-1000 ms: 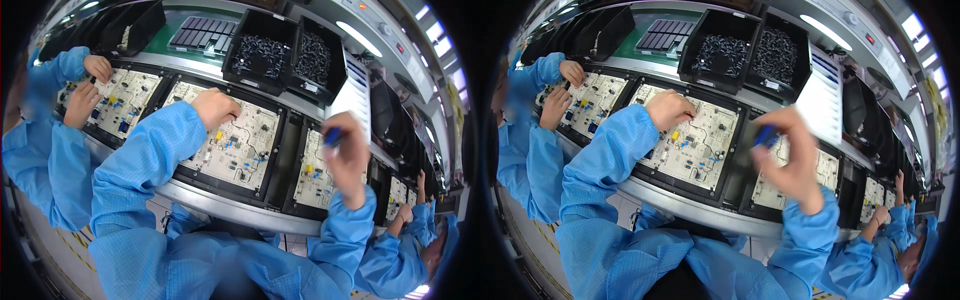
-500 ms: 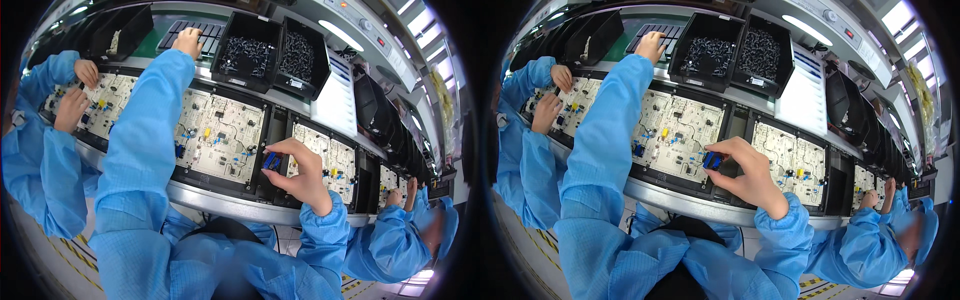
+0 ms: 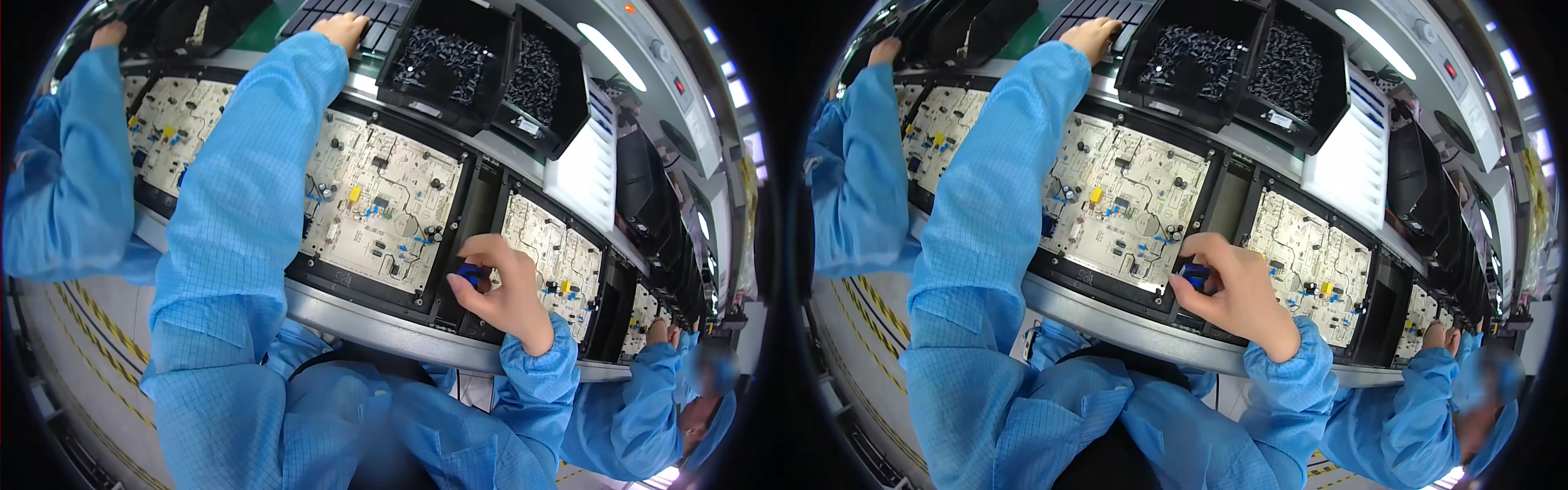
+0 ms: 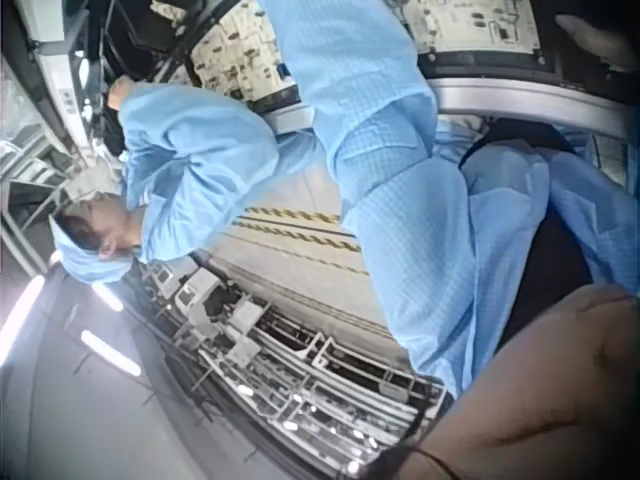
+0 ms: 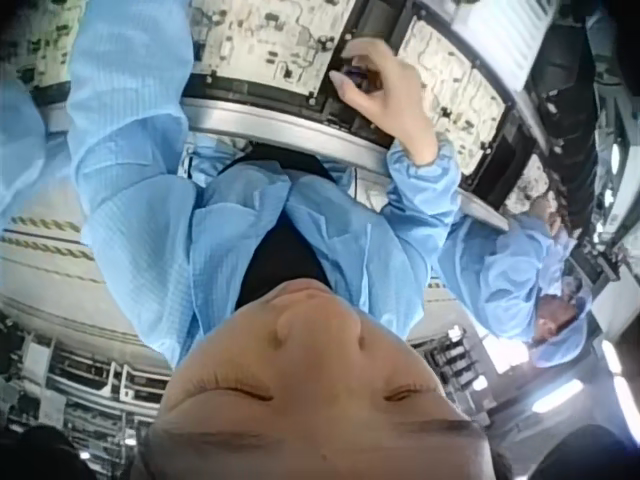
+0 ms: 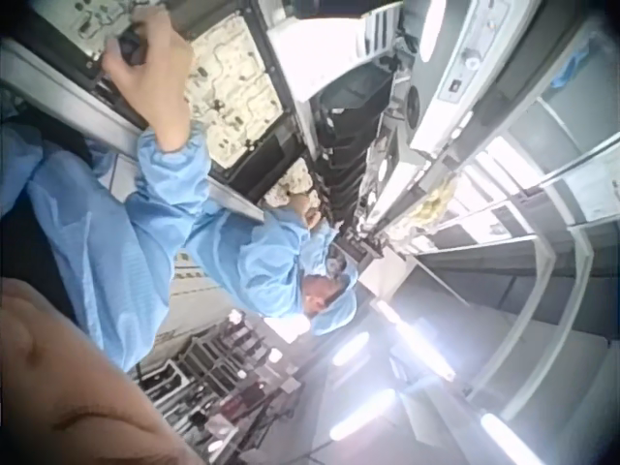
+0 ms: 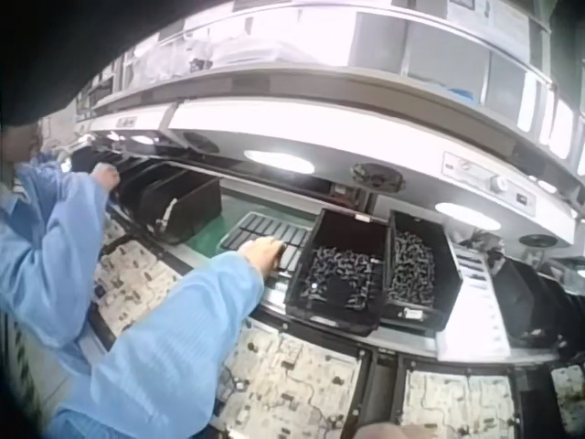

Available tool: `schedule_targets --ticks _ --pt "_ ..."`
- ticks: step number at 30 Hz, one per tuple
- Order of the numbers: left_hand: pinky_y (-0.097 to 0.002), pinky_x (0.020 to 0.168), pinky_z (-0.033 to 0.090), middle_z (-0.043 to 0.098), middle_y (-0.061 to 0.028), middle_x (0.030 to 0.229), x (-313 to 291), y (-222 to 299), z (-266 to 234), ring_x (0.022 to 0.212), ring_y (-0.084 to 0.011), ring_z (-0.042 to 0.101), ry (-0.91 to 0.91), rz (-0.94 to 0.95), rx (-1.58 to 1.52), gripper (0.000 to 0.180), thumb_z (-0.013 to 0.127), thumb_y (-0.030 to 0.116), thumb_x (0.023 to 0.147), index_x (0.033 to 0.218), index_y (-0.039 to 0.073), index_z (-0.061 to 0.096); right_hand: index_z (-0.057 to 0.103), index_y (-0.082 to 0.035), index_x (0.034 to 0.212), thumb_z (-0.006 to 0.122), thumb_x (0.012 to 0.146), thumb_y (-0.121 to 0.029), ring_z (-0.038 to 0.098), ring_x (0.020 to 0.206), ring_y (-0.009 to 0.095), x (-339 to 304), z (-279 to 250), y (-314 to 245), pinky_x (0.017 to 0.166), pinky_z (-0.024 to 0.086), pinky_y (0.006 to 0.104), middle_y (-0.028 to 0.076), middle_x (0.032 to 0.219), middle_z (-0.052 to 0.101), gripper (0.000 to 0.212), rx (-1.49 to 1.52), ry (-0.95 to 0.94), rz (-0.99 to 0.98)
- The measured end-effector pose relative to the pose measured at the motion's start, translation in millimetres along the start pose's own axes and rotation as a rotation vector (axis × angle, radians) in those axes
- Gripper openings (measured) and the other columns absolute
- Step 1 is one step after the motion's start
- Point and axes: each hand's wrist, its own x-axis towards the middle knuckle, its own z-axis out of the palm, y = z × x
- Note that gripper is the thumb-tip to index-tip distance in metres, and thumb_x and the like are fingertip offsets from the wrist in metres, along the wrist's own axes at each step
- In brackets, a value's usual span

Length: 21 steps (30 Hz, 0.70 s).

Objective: Assembling electronic components onto printed circuit boards on an assembly line.

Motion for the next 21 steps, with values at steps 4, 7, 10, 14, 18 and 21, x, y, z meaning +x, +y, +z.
schedule_targets --ticks 4,7,10,14,18,21 --pt "-0.0394 0.078 0.047 0.057 -0.0087 0.101 27.4 -21.1 15.9 0.097 -0.0262 0.058 0.057 0.02 0.04 0.023 0.057 0.02 0.08 0.101 0.013 0.055 0.06 -0.004 0.087 0.07 0.072 -0.007 0.047 0.051 0.006 10.8 16.8 5.3 0.044 0.034 0.0195 0.003 0.068 0.059 0.018 0.045 -0.148 -0.036" --pt "-0.0381 0.075 0.047 0.059 -0.0062 0.098 35.7 -15.7 18.6 0.095 -0.0223 0.06 0.05 0.034 0.071 0.016 0.049 0.019 0.084 0.097 0.014 0.058 0.06 -0.004 0.09 0.069 0.073 -0.005 0.045 0.053 0.004 13.6 18.4 -2.2 0.047 0.035 0.0185 0.0 0.07 0.057 0.019 0.083 -0.203 0.117" --pt "-0.039 0.074 0.047 0.064 -0.0057 0.091 42.1 -15.0 16.7 0.088 -0.0221 0.063 0.07 0.084 0.103 0.016 0.048 0.018 0.084 0.087 0.014 0.064 0.059 -0.003 0.094 0.069 0.073 -0.002 0.044 0.055 0.003 11.7 19.5 -8.4 0.05 0.036 0.0173 -0.001 0.067 0.053 0.023 0.236 -0.252 0.27" --pt "-0.0383 0.071 0.046 0.066 -0.0035 0.082 41.8 -0.8 -2.7 0.081 -0.0199 0.065 -0.106 0.226 0.146 0.019 0.049 0.017 0.083 0.076 0.016 0.067 0.057 -0.003 0.101 0.069 0.073 0.002 0.042 0.057 0.001 7.8 19.3 -11.0 0.052 0.037 0.0157 -0.001 0.066 0.046 0.031 0.404 -0.304 0.423" --pt "-0.0348 0.068 0.045 0.067 -0.0013 0.077 43.5 -15.6 28.3 0.076 -0.0169 0.066 0.055 0.135 0.203 0.017 0.052 0.019 0.079 0.073 0.018 0.068 0.058 -0.003 0.099 0.07 0.071 0.001 0.049 0.062 0.007 17.5 22.1 -16.6 0.056 0.042 0.0196 0.003 0.075 0.052 0.03 0.202 -0.375 0.409" --pt "-0.0363 0.066 0.047 0.067 -0.0027 0.077 38.4 -17.6 5.8 0.076 -0.0183 0.066 0.187 0.087 0.076 0.013 0.055 0.02 0.076 0.072 0.016 0.067 0.06 -0.003 0.096 0.072 0.066 -0.002 0.055 0.082 0.025 20.9 27.6 -19.9 0.069 0.047 0.0322 0.013 0.092 0.056 0.032 -0.194 -0.161 -0.083"
